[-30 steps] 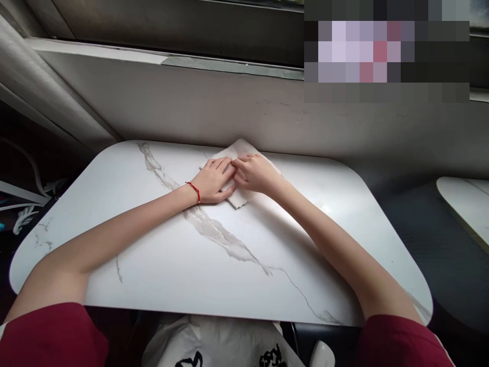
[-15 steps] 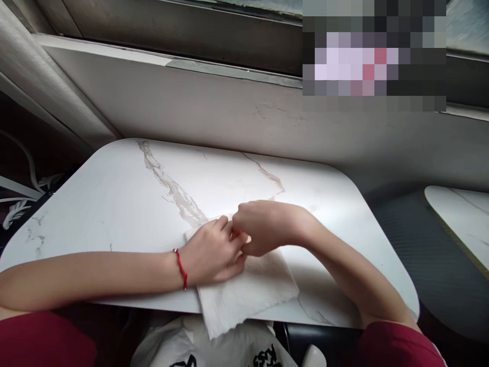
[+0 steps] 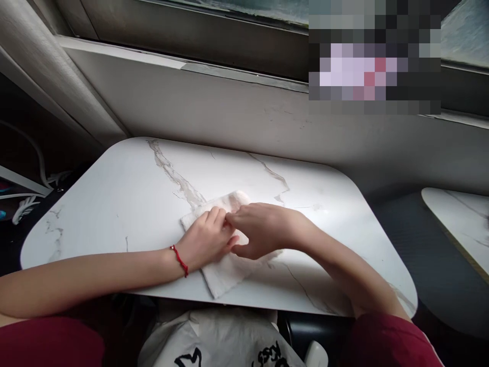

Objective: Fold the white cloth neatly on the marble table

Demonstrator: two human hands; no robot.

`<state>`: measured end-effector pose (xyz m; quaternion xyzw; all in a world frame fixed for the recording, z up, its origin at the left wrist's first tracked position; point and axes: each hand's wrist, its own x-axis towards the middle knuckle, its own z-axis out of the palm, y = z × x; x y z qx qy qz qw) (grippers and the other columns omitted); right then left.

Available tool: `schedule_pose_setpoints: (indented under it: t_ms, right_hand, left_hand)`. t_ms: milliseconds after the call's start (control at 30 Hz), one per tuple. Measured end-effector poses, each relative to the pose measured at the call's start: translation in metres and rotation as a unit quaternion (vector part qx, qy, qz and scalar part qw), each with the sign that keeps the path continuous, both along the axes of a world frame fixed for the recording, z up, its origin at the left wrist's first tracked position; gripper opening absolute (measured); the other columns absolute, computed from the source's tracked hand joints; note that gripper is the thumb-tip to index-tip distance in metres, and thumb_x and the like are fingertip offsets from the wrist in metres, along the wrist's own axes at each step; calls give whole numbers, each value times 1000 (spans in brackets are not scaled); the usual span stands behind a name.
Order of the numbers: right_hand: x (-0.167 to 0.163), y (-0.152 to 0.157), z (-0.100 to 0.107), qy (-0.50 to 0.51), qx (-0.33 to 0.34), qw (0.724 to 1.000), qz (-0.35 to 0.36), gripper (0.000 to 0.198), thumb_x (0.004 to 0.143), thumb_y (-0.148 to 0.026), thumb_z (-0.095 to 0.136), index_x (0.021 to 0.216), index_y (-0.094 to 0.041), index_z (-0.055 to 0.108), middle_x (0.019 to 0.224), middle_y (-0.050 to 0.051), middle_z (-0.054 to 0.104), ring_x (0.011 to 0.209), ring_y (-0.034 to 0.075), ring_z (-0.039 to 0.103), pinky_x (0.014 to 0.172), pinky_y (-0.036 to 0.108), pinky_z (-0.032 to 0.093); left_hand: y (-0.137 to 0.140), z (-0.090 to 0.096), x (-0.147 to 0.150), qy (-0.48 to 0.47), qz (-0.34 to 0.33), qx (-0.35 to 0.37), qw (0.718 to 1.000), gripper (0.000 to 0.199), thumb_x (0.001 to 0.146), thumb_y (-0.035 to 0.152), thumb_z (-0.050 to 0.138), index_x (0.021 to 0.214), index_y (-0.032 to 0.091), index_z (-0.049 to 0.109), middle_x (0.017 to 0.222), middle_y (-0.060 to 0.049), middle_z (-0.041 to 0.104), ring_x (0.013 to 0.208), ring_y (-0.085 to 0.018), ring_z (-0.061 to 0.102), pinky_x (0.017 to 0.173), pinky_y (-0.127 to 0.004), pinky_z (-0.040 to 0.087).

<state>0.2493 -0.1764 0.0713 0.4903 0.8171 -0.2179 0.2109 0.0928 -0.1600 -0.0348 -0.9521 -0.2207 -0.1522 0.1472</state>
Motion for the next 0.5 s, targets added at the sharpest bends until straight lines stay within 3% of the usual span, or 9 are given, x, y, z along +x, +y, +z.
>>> schedule_pose_setpoints:
  t_ms: [167,267,367,500]
  right_hand:
    - [-12,47,-14,22,33,999,34,46,89,-34,58,128,-10,55,121,16,65,97,22,64,75,30,46]
    - [-17,80,-19,19,64,998,23,52,92,-28,55,142,-15,46,141,16,58,118,27,61,90,32,47]
    - [-24,111,-31,30,96,995,2,54,93,-15,45,146,-19,42,156,13,46,138,28,49,103,36,42]
    - [-35,147,-55,65,158,985,24,56,95,-7,34,151,-10,34,166,18,26,155,25,22,117,42,26]
  left_hand:
    - [45,-1,-30,-13,37,-38,999,29,98,26,40,107,12,64,97,-15,66,90,-28,63,73,-39,53]
    - [77,-2,-52,-8,27,-92,995,40,100,32,38,122,9,61,123,-21,64,113,-32,63,91,-45,53]
    - [105,-3,-69,-3,50,-125,991,53,101,39,34,139,6,50,147,-23,51,137,-34,49,109,-49,44]
    - [131,-2,-79,10,108,-158,981,58,102,44,31,145,8,44,154,-22,46,146,-32,40,116,-49,36]
